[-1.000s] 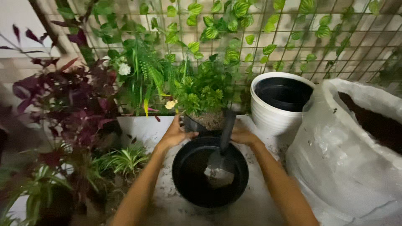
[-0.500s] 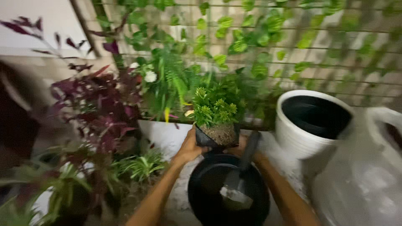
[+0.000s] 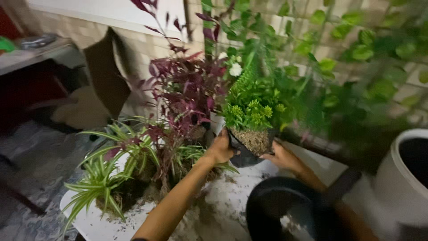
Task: The person puts soil into a pot using a trowel and then gathers several small plants to be potted.
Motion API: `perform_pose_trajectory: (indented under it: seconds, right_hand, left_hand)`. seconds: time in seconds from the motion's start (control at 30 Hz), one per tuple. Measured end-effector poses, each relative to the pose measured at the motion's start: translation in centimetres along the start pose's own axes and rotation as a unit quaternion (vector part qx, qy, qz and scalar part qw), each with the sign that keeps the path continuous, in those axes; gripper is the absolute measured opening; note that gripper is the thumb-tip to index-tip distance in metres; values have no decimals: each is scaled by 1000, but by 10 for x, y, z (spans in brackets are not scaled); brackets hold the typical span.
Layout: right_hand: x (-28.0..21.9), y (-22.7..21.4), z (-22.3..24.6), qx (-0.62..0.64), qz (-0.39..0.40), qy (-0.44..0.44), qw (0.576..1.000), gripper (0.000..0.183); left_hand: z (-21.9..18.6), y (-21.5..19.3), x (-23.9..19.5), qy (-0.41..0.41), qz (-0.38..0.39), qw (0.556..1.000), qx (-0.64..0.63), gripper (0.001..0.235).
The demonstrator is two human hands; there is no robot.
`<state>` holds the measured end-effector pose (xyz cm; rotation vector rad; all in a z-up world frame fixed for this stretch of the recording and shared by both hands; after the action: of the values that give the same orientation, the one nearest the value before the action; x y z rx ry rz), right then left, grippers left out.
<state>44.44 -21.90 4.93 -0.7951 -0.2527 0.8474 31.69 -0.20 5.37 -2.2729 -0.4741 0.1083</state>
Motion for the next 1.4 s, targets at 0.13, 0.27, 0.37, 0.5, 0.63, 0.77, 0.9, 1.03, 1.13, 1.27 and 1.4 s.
perform_pose_trajectory:
  seconds: [0.13,0.27,0.37,0.5,0.63,0.77,0.9,1.03,1.13,1.27,1.4]
  right_hand:
    - [28,24,-23,-4,-44,-55,997,101]
    - [9,30,7,-4,-26,-78,997,79]
    - [12,28,12,-43,-57,-84,994,76]
    - [24,19,10,-138,-154,-117,971,72]
    - [19,15,18,-9,-145,-96,985,82]
    - [7,8,27,39,-97,-97,990,85]
    - [6,8,21,77,-66,-112,989,69]
    - [-7,2,36,116,-14,-119,986,72]
    - [-20,-17,27,83,-4,-82,993,67]
    - [-28,-34,-13,15,-46,-80,996,47]
    - [-36,-44,-78,-62,-138,-79,985,39]
  left_hand:
    - [-9,-16,-18,-16,-15,1000,8,78]
    - [-14,-24,-26,-15,-54,994,92,84]
    - [-15,-30,-37,-13,-82,995,58,79]
    - [1,-11,-29,7,-126,992,3,73]
    - [15,2,-25,33,-185,982,11,73]
    - [23,5,-26,50,-191,980,19,71]
    - [25,10,-22,71,-207,975,30,68]
    - [8,-3,-40,83,-215,973,25,70]
    - [-10,-7,-59,93,-209,968,100,42]
    - [-27,11,-60,238,-260,936,6,30]
    - [-54,15,-68,174,-57,951,-248,14]
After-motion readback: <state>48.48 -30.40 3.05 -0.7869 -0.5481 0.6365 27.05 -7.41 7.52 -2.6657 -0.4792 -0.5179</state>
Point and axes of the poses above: each hand's wrist, its own x-axis towards the middle knuckle, its own y-axis out of the palm, z = x × y, the point moved 2 cm from there along x, towards the middle knuckle, and after that the axes turned 4 degrees about -z, right-handed, at the moved point
